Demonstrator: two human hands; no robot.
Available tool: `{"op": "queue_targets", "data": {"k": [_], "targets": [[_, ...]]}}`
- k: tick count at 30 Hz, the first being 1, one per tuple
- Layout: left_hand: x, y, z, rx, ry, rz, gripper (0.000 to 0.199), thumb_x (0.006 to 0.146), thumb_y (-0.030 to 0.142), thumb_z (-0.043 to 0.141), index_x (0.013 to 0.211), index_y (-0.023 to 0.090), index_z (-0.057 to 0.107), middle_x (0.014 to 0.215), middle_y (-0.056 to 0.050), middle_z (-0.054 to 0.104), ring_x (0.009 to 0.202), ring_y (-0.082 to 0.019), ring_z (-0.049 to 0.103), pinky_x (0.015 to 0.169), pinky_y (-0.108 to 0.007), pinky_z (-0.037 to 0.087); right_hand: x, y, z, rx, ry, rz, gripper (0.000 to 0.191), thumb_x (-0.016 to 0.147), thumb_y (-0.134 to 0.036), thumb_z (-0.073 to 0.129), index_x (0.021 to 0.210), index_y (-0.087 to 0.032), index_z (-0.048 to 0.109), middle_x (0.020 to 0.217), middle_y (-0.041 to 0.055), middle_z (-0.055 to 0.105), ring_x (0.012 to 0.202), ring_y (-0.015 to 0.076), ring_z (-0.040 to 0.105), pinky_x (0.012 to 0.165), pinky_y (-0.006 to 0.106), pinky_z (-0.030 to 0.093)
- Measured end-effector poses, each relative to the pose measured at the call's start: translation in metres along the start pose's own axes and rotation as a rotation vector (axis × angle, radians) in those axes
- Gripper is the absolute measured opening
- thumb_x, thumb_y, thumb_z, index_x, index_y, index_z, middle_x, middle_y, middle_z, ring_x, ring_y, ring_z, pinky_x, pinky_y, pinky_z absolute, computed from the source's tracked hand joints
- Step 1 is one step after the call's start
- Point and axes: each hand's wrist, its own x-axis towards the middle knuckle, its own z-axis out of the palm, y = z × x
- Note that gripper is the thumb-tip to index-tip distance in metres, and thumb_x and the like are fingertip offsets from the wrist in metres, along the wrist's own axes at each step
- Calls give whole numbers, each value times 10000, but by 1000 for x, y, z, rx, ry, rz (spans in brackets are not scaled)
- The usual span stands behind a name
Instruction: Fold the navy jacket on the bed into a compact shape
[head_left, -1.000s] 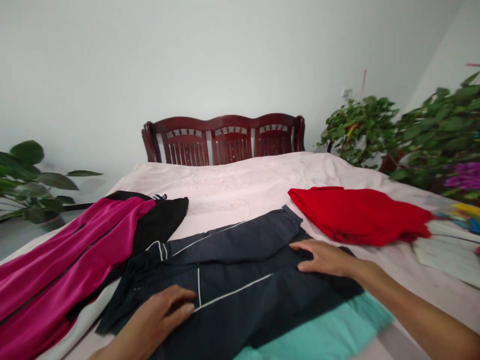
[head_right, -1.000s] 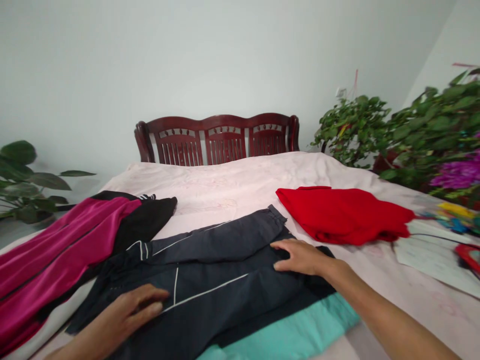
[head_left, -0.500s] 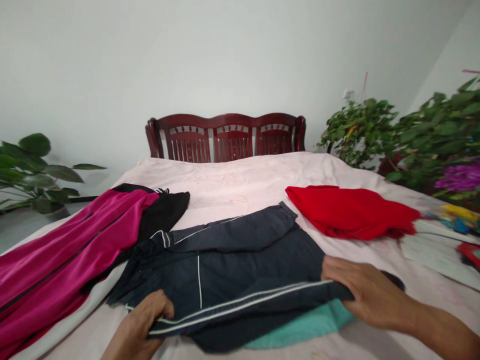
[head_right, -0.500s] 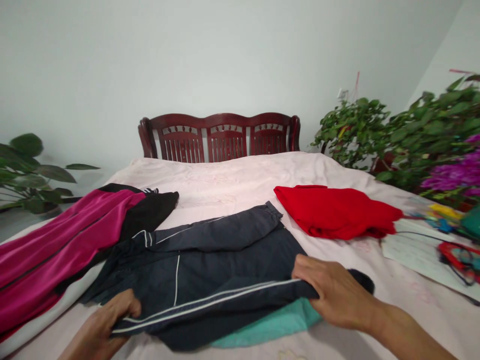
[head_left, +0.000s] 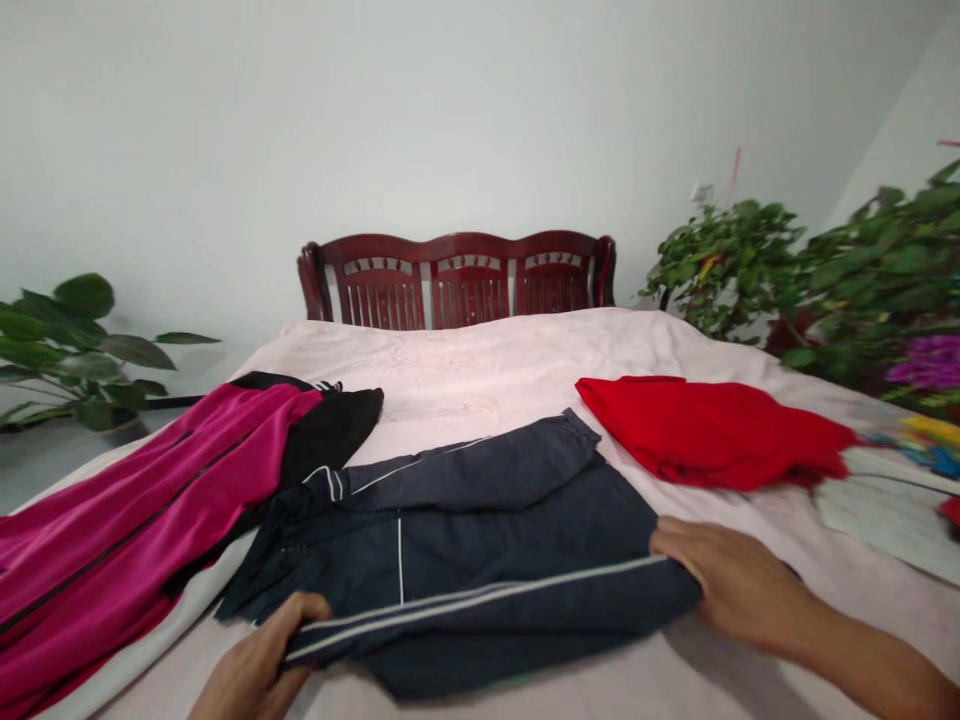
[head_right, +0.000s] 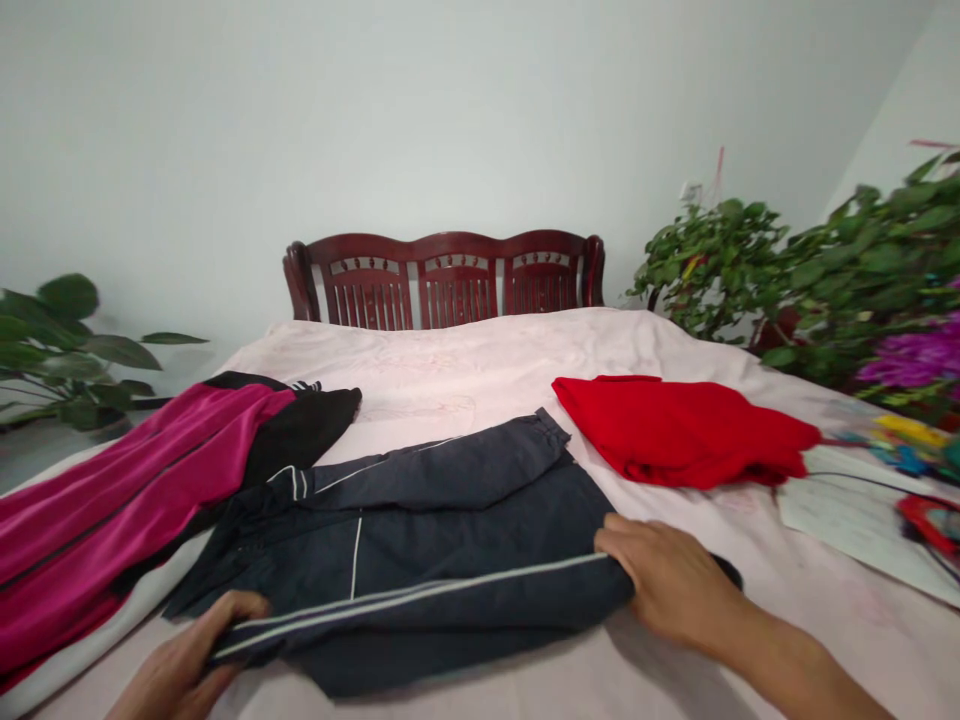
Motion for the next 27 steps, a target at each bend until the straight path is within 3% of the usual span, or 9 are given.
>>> {"op": "queue_targets", "data": {"k": [4,7,11,14,18,20,23,25,27], "targets": [[36,-15,-4,-20,-29,-188,262,909,465,456,915,266,627,757,46,667,740,-165,641,676,-213,496,71,12,-14,-71,-25,15,121,814,-176,503,843,-224,610,888,44,676,822,212,630,647,285,353],[54,-33,7,11,-66,-233,263,882,449,468,900,264,654,847,22,722,857,-207,681,781,-269,516,111,13,9,-85,-78,27,157,799,-140,526,870,-223,639,899,44,703,833,213,638,634,279,340],[56,-44,16,145,15,-251,236,880,391,469,983,282,651,1026,-8,726,997,-228,679,876,-322,506,135,14,28,-100,-33,13,208,794,-83,506,871,-202,658,910,59,690,844,202,624,671,283,355],[52,-35,12,190,81,-163,210,915,387,448,980,282,617,991,1,686,954,-193,668,851,-298,509,141,19,2,-118,84,-20,218,865,-121,458,917,-189,658,957,81,652,920,209,587,764,302,364],[46,-22,7,238,236,-16,130,911,275,447,935,266,574,937,9,635,896,-155,636,804,-258,493,136,21,-50,-254,434,-77,209,885,-169,480,970,-180,671,943,89,634,938,240,539,824,350,338],[43,-20,9,295,306,14,113,870,203,456,876,255,556,916,3,627,880,-159,623,797,-267,476,127,20,-59,-295,556,-54,213,885,-190,493,996,-171,674,937,99,636,927,254,535,815,364,336],[44,-15,14,382,195,-31,163,782,125,473,835,246,569,873,-2,639,862,-184,622,790,-302,457,111,22,-46,-224,345,-134,198,811,-134,527,949,-190,657,903,64,647,879,228,565,771,333,355],[51,-3,16,407,66,-97,257,731,119,506,932,240,609,912,-16,668,910,-213,632,844,-343,447,105,24,-30,-173,113,-181,235,723,-57,519,866,-202,636,853,32,656,820,198,587,718,302,362],[63,14,18,369,-27,-117,391,712,163,567,1095,234,606,1020,-40,684,1006,-242,628,922,-381,424,106,24,-21,-172,27,-168,276,668,-8,489,817,-202,619,827,21,663,795,187,601,692,289,363]]}}
